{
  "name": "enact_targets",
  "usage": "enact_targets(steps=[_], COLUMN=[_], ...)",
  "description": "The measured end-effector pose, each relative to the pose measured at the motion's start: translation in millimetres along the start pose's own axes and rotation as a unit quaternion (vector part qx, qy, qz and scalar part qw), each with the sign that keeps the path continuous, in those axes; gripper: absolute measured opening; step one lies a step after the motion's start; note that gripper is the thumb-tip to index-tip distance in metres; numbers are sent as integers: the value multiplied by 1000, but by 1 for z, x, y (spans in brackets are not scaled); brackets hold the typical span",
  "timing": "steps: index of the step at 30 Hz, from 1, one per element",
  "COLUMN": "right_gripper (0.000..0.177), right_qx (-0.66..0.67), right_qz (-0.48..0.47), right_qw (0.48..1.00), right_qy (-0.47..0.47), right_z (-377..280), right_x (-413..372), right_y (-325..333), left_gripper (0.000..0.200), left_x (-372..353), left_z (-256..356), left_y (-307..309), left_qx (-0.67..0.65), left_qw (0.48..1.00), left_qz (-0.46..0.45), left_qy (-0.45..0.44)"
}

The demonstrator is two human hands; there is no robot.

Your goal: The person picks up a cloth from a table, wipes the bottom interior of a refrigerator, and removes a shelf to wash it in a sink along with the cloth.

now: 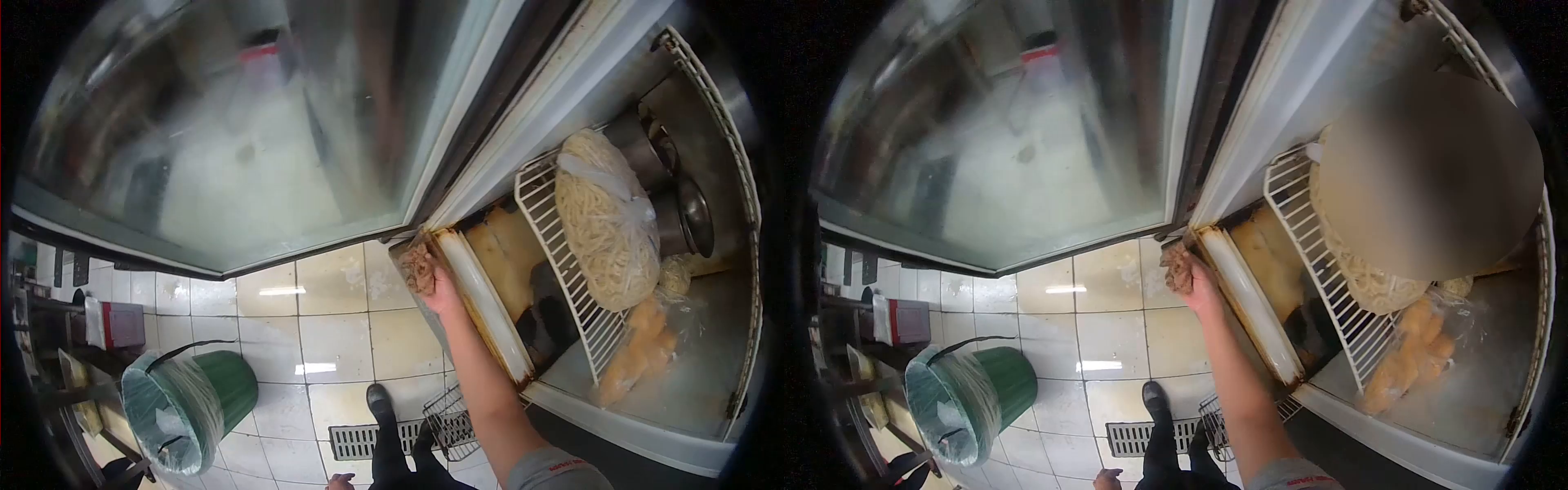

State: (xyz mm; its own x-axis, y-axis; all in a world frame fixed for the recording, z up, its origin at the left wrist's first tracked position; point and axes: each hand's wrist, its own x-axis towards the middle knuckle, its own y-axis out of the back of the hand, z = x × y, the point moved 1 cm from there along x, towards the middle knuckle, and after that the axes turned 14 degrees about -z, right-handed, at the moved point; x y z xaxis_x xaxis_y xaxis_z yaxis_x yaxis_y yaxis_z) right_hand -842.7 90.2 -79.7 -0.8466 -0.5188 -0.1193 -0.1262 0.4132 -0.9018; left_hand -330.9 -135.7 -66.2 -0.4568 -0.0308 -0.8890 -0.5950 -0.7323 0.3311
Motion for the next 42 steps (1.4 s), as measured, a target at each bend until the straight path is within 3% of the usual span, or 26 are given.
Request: enact_targets(steps=[1, 2, 5, 6, 10, 12, 16, 19, 22, 25, 28, 31, 34, 36, 38, 41, 42], right_gripper=[28, 29, 29, 31, 30, 20, 12, 16, 20, 21, 20, 19, 18, 25, 37, 51, 50], right_qx=[89, 109, 156, 201, 45, -66, -245, -360, -351, -455, -469, -303, -488, -489, -475, -234, -289], right_qz=[-29, -9, 68, 54, 85, 115, 169, 199, 225, 225, 208, 214, 172, 157, 132, 72, 74], right_qw=[995, 994, 985, 978, 993, 990, 954, 905, 906, 861, 858, 919, 846, 850, 862, 963, 950], right_qy=[-22, 8, -31, -27, -65, -43, -45, -108, -79, 3, -33, -135, -127, -122, -117, -116, -92], right_z=[16, 34, 67, 77, 102, 111, 130, 133, 144, 171, 161, 137, 140, 118, 90, 20, -1], right_x=[0, 4, 8, 9, 21, 29, 47, 52, 58, 68, 63, 52, 53, 42, 24, -21, -36], right_y=[5, 9, -13, -13, -23, -20, -13, -10, -12, 28, 0, -42, -6, -13, -5, -34, -36], left_gripper=[35, 34, 34, 33, 33, 33, 34, 33, 33, 34, 35, 35, 35, 34, 34, 34, 34], left_x=[-3, -7, -14, -15, -15, -15, -14, -13, -11, -12, -13, -13, -6, -7, -7, -7, -7], left_z=[-4, -8, -15, -17, -21, -18, -18, -17, -25, -24, -21, -14, -23, -25, -25, -25, -24], left_y=[-1, -2, -8, -12, -25, -26, -24, -19, -21, -16, -13, -7, -13, -11, -9, -9, -8], left_qx=[0, -1, -12, -19, -38, -44, -47, -44, -45, -79, -61, -61, -45, -48, -52, -45, -35], left_qw=[1000, 1000, 999, 999, 998, 998, 998, 998, 999, 997, 998, 998, 998, 998, 998, 998, 999], left_qz=[-1, -3, -11, -14, -9, -9, -6, -7, 4, -11, -9, -17, -21, -23, -26, -32, -35], left_qy=[9, 16, 34, 40, 39, 36, 29, 46, 18, 24, 10, 30, 25, 26, 27, 22, 17])
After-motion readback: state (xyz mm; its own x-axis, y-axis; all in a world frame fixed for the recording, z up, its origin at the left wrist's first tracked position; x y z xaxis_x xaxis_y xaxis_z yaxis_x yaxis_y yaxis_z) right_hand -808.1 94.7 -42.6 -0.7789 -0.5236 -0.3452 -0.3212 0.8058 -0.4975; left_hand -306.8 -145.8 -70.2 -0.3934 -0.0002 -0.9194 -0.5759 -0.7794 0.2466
